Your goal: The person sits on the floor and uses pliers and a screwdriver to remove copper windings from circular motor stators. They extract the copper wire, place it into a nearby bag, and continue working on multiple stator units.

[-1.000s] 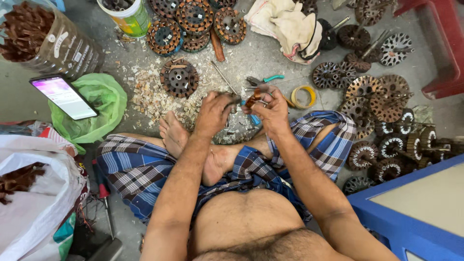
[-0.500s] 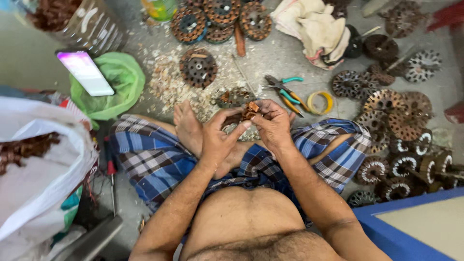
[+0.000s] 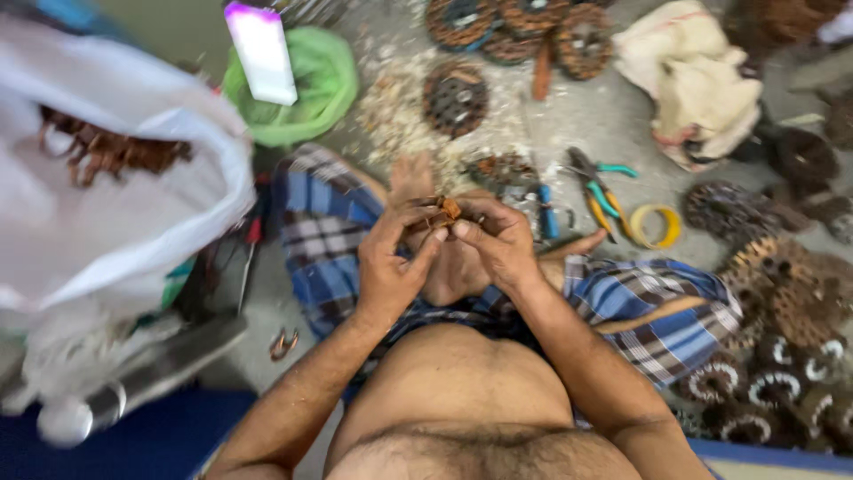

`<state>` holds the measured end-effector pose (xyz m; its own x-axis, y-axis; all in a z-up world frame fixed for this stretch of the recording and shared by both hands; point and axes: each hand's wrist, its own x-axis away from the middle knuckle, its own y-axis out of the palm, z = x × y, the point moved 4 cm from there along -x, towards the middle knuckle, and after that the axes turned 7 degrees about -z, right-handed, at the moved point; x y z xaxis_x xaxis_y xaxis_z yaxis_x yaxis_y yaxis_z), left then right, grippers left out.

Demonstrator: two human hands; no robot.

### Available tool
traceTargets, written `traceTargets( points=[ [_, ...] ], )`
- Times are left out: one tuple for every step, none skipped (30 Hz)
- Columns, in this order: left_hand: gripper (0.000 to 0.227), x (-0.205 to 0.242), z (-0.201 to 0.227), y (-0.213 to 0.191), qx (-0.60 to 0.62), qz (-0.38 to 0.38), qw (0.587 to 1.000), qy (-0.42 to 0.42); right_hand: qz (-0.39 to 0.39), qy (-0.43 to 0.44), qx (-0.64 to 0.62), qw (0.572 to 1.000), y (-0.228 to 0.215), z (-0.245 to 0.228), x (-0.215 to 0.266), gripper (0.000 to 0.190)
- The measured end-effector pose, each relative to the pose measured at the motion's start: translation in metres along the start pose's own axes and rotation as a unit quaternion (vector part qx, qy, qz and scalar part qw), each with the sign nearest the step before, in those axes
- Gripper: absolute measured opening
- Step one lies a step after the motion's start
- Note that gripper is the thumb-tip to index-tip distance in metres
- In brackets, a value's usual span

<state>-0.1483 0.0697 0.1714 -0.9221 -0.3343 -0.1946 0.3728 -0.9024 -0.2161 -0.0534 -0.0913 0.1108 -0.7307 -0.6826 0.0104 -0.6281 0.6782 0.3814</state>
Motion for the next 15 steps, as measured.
traceTargets(
  points=[
    [0.029, 0.009, -0.010, -0.004, 0.121, 0.001, 0.991, -0.053, -0.041, -0.021, 0.081, 0.996, 0.010, -0.004, -0.004, 0.027],
    [0.031, 0.018, -0.019, -0.004, 0.241, 0.004, 0.965, -0.101, -0.072, -0.029, 0.187, 0.979, 0.021, -0.008, -0.005, 0.025],
    [0.034, 0.030, -0.027, -0.007, 0.358, 0.011, 0.923, -0.144, -0.103, -0.041, 0.288, 0.951, 0.034, -0.012, -0.005, 0.024],
    [0.035, 0.044, -0.034, -0.013, 0.425, 0.030, 0.887, -0.177, -0.135, -0.057, 0.385, 0.911, 0.049, -0.015, -0.005, 0.022],
    [0.037, 0.055, -0.041, -0.018, 0.491, 0.047, 0.846, -0.203, -0.184, -0.061, 0.385, 0.902, 0.064, -0.016, -0.007, 0.024],
    [0.039, 0.066, -0.047, -0.022, 0.555, 0.063, 0.798, -0.226, -0.233, -0.065, 0.385, 0.891, 0.078, -0.017, -0.008, 0.025],
    [0.035, 0.076, -0.054, -0.027, 0.563, 0.081, 0.785, -0.246, -0.276, -0.070, 0.386, 0.877, 0.091, -0.018, -0.008, 0.026],
    [0.033, 0.087, -0.060, -0.034, 0.571, 0.098, 0.770, -0.266, -0.309, -0.068, 0.376, 0.871, 0.101, -0.019, -0.009, 0.029],
    [0.033, 0.099, -0.066, -0.040, 0.580, 0.114, 0.754, -0.287, -0.340, -0.065, 0.367, 0.863, 0.110, -0.019, -0.008, 0.033],
    [0.029, 0.109, -0.073, -0.048, 0.557, 0.136, 0.760, -0.307, -0.370, -0.062, 0.358, 0.855, 0.118, -0.018, -0.007, 0.036],
    [0.027, 0.120, -0.081, -0.055, 0.534, 0.157, 0.762, -0.330, -0.388, -0.053, 0.346, 0.852, 0.123, -0.016, -0.006, 0.036],
    [0.025, 0.134, -0.087, -0.064, 0.510, 0.178, 0.764, -0.354, -0.407, -0.044, 0.335, 0.849, 0.126, -0.014, -0.007, 0.035],
    [0.024, 0.148, -0.093, -0.075, 0.485, 0.199, 0.769, -0.365, -0.424, -0.033, 0.325, 0.844, 0.126, -0.013, -0.007, 0.034],
    [0.022, 0.161, -0.099, -0.089, 0.459, 0.221, 0.773, -0.377, -0.409, -0.023, 0.337, 0.848, 0.123, -0.013, -0.007, 0.033],
    [0.021, 0.174, -0.106, -0.103, 0.432, 0.243, 0.776, -0.389, -0.396, -0.013, 0.349, 0.849, 0.119, -0.012, -0.008, 0.032]
  ],
)
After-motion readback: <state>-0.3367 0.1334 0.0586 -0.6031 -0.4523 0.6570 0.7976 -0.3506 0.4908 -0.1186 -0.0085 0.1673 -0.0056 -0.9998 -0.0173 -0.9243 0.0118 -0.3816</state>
